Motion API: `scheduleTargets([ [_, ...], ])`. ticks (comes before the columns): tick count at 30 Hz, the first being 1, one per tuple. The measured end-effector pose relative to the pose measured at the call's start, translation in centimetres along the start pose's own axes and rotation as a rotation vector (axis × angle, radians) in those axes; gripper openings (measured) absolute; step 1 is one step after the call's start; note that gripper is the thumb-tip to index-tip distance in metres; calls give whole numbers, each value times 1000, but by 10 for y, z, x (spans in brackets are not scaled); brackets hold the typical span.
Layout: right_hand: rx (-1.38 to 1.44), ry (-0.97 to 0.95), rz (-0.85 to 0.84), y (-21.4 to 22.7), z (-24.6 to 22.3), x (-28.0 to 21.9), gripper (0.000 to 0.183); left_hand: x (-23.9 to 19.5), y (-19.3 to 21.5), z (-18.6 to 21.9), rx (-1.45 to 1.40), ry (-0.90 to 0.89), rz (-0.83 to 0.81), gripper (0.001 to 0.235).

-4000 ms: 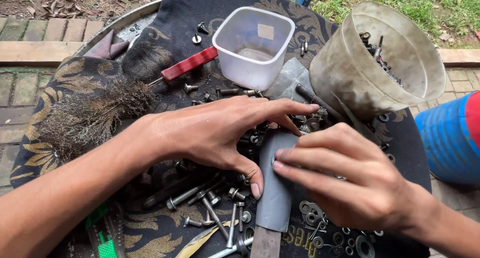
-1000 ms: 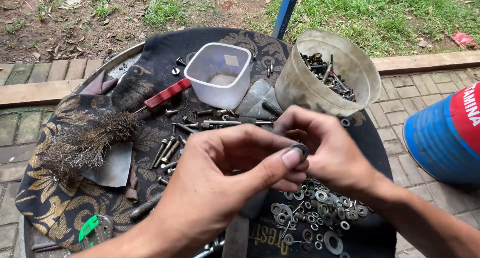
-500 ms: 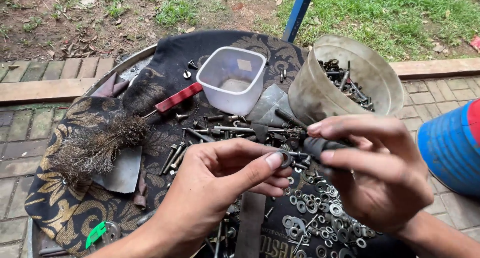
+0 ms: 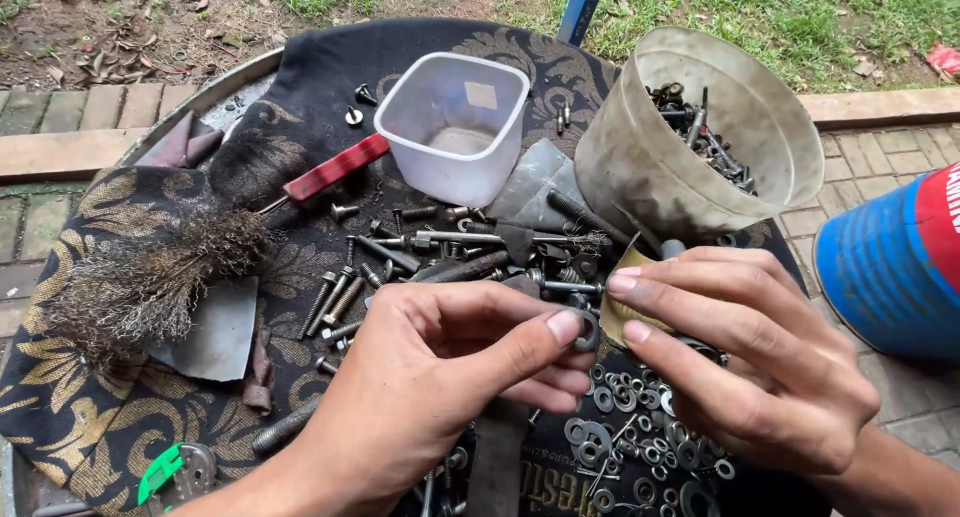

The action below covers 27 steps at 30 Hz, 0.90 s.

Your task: The person cleans metal washers and bolts by hand using a metal file and sandpaper. They repeatedly pick up individual washers, rub them on the file, and then rub them on sandpaper before placing them back on the table. The person also picks up bolts from a bucket and rubs them on the file.

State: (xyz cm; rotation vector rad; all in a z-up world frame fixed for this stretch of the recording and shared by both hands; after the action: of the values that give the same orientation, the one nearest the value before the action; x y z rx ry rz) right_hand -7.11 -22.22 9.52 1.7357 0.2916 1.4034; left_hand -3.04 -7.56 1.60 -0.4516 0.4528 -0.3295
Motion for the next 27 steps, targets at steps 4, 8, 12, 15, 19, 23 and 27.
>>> scheduleTargets([
  [4,-97,42,-90,4,-16,8,7,-2,2,-4,-23,57,20,21],
  [8,-181,130,-210,-1,-24,2,12,-1,4,-4,10,-40,-26,19],
  [12,-215,153,-233,-1,-23,6,18,-1,5,-4,52,-53,-23,19],
  [15,-269,239,-98,-6,-30,-11,16,-3,3,-5,160,-143,-66,15],
  [19,-168,149,-102,-2,-24,-2,14,-4,3,-1,116,-146,-59,15],
  [23,-227,184,-111,-3,-24,-3,13,-4,1,3,179,-178,-84,13],
  [27,-267,228,-145,-3,-34,-11,18,-6,-1,4,207,-235,-108,15],
])
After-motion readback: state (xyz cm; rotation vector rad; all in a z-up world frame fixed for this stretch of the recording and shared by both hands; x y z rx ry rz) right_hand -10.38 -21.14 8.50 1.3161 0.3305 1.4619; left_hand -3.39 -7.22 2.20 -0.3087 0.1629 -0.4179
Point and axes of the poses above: each hand's wrist, its own x-axis towards the middle knuckle, its own y-axis out of the back of the hand, z = x × y, the point moved 7 cm from there along x, towards the middle knuckle
